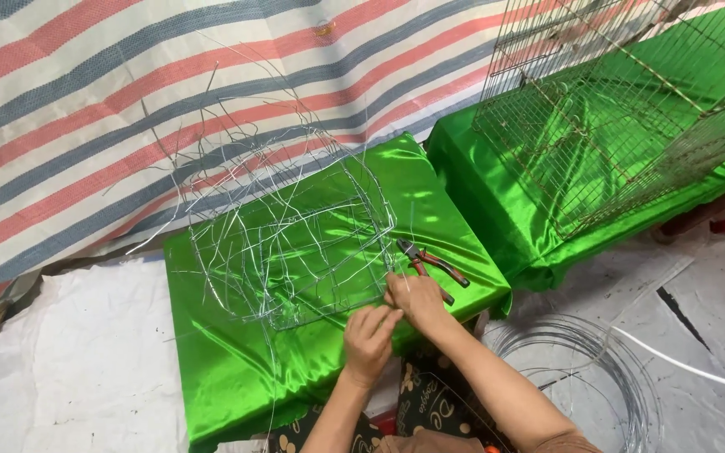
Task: Assembling a wire cage by twisting and cutting thin metal wires using pliers.
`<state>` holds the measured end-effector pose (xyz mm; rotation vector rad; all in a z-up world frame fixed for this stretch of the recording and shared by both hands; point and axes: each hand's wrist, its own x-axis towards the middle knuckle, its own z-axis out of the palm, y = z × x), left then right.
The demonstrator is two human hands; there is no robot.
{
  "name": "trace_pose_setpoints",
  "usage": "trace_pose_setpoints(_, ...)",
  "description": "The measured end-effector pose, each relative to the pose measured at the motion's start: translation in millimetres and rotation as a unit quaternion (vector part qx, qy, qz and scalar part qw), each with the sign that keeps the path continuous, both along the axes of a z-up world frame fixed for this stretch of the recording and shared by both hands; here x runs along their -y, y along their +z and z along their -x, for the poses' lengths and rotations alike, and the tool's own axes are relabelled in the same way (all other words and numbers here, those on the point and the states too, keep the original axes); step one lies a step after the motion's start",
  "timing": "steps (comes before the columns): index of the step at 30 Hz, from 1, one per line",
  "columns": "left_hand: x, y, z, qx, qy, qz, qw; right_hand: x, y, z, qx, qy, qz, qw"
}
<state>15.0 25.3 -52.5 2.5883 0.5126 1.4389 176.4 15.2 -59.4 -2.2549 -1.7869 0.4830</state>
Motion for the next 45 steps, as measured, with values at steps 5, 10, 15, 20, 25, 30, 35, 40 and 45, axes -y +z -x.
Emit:
trace_pose_setpoints(5,-14,8,-5,0.02,0.008,0.019,1.0,30,-24,5,0.066,0.03,-0.008,0.997)
trace_pose_setpoints(10,-17,24,-10,-0.016,0.027,0.131,0.991,76,-6,9,0.047,0.021,0.178,0.983)
trace_pose_setpoints(15,-22,16,-10,-0.196,0.078,0.256,0.943,110,5,5,0.032,0.048,0.198,0.979)
trace_pose_setpoints(20,-32,1,-13,-0.221,0.083,0.272,0.933,105,2,-3,0.015,0.004,0.144,0.989)
trace_pose_setpoints(25,-46,10,-19,-0.196,0.073,0.306,0.929,98,28,2,0.003,0.02,0.131,0.991)
trace_pose_setpoints(30,-49,10,-15,-0.275,0.058,0.301,0.911,103,23,-5,-0.028,0.026,0.117,0.992)
trace_pose_setpoints(35,-50,24,-13,-0.25,0.036,0.237,0.938,109,48,-16,-0.133,0.0,0.183,0.974)
trace_pose_setpoints(40,-44,64,-20,-0.423,0.096,0.305,0.848,114,18,-40,-0.101,-0.018,0.168,0.98)
trace_pose_setpoints(45,-46,70,-23,-0.449,0.094,0.339,0.821,98,68,-17,-0.125,0.022,0.157,0.979)
